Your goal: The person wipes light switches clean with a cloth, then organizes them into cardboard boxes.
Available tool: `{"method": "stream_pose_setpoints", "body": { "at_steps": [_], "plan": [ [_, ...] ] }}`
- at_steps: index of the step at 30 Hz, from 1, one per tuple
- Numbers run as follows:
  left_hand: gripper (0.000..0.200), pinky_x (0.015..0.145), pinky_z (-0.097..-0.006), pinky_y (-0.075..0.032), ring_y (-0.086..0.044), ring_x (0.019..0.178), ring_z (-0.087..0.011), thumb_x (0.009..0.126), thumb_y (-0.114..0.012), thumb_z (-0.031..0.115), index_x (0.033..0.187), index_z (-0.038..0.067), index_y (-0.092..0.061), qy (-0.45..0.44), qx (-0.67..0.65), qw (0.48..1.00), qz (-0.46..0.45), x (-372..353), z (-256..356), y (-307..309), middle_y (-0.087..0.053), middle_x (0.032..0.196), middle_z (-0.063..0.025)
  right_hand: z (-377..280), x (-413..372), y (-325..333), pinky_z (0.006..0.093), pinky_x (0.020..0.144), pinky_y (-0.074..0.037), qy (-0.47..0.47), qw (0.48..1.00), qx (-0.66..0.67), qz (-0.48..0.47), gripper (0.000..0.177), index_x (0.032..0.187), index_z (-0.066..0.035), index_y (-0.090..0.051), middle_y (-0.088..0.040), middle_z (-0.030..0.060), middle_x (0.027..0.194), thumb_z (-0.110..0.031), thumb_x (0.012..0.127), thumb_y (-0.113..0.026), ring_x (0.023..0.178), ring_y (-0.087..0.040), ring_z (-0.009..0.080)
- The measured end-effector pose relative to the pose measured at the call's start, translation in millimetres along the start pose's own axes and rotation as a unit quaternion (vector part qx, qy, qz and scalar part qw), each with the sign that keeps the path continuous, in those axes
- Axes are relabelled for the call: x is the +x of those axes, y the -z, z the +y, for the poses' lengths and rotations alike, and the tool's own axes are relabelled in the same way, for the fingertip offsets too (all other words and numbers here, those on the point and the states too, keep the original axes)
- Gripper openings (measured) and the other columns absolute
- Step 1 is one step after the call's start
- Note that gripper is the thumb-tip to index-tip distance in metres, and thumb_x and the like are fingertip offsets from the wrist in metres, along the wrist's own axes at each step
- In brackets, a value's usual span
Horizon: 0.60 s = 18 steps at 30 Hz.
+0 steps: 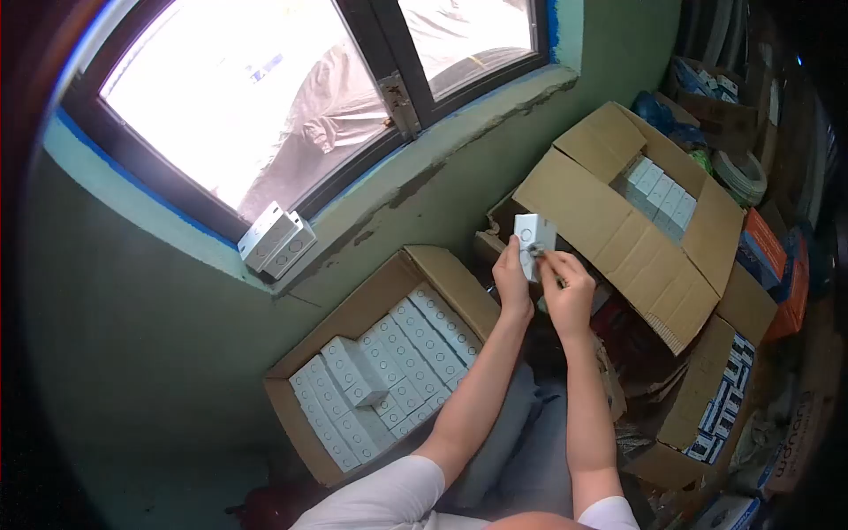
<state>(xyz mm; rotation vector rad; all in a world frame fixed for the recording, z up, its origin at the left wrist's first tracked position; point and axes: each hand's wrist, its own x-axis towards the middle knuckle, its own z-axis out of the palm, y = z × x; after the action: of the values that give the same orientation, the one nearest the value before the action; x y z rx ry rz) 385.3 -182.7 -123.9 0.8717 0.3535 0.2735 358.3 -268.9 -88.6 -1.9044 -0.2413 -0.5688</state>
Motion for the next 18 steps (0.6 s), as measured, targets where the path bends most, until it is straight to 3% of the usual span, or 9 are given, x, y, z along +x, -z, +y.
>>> {"method": "stream_pose_setpoints", "body": {
  "at_steps": [3, 5, 6, 7, 10, 14, 17, 18],
  "plan": [
    [0.029, 0.066, -0.0257, -0.044, -0.056, 0.074, -0.0085, 0.099, -0.054, 0.028, 0.096, 0.002, -0.067, 0.000, 0.024, 0.999, -0.046, -7.7, -3.5, -2.8, -0.063, 0.085, -0.0002, 11.8, 2.9, 15.4, 0.0383, 0.075, -0.052, -0.017, 0.993, -0.063, 0.102, 0.019, 0.102, 0.005, -0.070, -0.068, 0.0169, 0.098, -0.007, 0.087, -0.068, 0.086, -0.067, 0.0323],
    [0.027, 0.063, -0.0231, -0.042, -0.055, 0.070, -0.0056, 0.098, -0.055, 0.025, 0.091, 0.003, -0.069, -0.015, 0.033, 0.996, -0.079, -10.0, -6.0, -7.0, -0.064, 0.082, 0.0018, 10.0, 2.9, 17.8, 0.0366, 0.078, -0.051, 0.005, 0.990, -0.076, 0.116, 0.018, 0.100, 0.006, -0.069, -0.066, 0.0160, 0.099, -0.005, 0.087, -0.067, 0.089, -0.065, 0.0302],
    [0.027, 0.063, -0.0243, -0.043, -0.055, 0.071, -0.0061, 0.098, -0.054, 0.025, 0.093, 0.003, -0.068, -0.007, -0.007, 0.999, -0.046, -6.3, -8.2, -10.2, -0.064, 0.083, 0.0009, 7.6, 2.0, 18.3, 0.0357, 0.080, -0.050, 0.016, 0.989, -0.083, 0.121, 0.017, 0.099, 0.007, -0.068, -0.065, 0.0155, 0.100, -0.004, 0.087, -0.067, 0.091, -0.065, 0.0291],
    [0.028, 0.063, -0.0253, -0.044, -0.056, 0.072, -0.0072, 0.098, -0.054, 0.026, 0.093, 0.002, -0.068, 0.030, -0.042, 0.998, -0.038, -3.8, -5.1, -10.6, -0.064, 0.084, -0.0004, 8.5, -1.5, 15.1, 0.0365, 0.082, -0.050, 0.016, 0.995, -0.066, 0.079, 0.017, 0.098, 0.007, -0.067, -0.061, 0.0149, 0.102, -0.005, 0.086, -0.067, 0.094, -0.062, 0.0299],
    [0.029, 0.063, -0.0272, -0.044, -0.055, 0.070, -0.0087, 0.098, -0.053, 0.028, 0.087, 0.004, -0.066, 0.011, -0.059, 0.998, 0.012, 2.6, -3.6, -9.1, -0.060, 0.077, 0.0004, 4.3, -9.4, 6.1, 0.0377, 0.080, -0.050, 0.008, 0.999, -0.005, -0.031, 0.018, 0.101, 0.007, -0.067, -0.060, 0.0157, 0.099, -0.004, 0.087, -0.066, 0.090, -0.062, 0.0325],
    [0.028, 0.062, -0.0276, -0.040, -0.051, 0.065, -0.0103, 0.089, -0.056, 0.030, 0.080, 0.004, -0.063, 0.075, 0.040, 0.996, -0.027, 5.9, -4.5, 3.6, -0.056, 0.070, 0.0009, 16.0, 2.7, 14.9, 0.0378, 0.081, -0.050, 0.032, 0.991, -0.086, 0.099, 0.019, 0.104, 0.005, -0.067, -0.062, 0.0153, 0.101, -0.004, 0.088, -0.065, 0.092, -0.063, 0.0309],
    [0.029, 0.065, -0.0277, -0.041, -0.052, 0.071, -0.0101, 0.090, -0.056, 0.031, 0.084, 0.004, -0.063, 0.097, 0.049, 0.993, -0.056, -2.0, -10.0, -0.1, -0.058, 0.078, -0.0003, 14.3, 1.0, 20.6, 0.0373, 0.082, -0.050, 0.009, 0.986, -0.060, 0.157, 0.020, 0.104, 0.005, -0.068, -0.064, 0.0145, 0.101, -0.004, 0.087, -0.066, 0.093, -0.064, 0.0302],
    [0.030, 0.067, -0.0283, -0.042, -0.054, 0.073, -0.0105, 0.092, -0.054, 0.033, 0.086, 0.004, -0.063, 0.088, 0.026, 0.995, -0.035, -2.5, -15.7, 0.1, -0.059, 0.081, -0.0008, 13.4, -2.6, 19.3, 0.0358, 0.083, -0.050, 0.015, 0.993, -0.051, 0.107, 0.020, 0.104, 0.004, -0.068, -0.066, 0.0138, 0.101, -0.003, 0.086, -0.066, 0.093, -0.065, 0.0294]
  ]
}}
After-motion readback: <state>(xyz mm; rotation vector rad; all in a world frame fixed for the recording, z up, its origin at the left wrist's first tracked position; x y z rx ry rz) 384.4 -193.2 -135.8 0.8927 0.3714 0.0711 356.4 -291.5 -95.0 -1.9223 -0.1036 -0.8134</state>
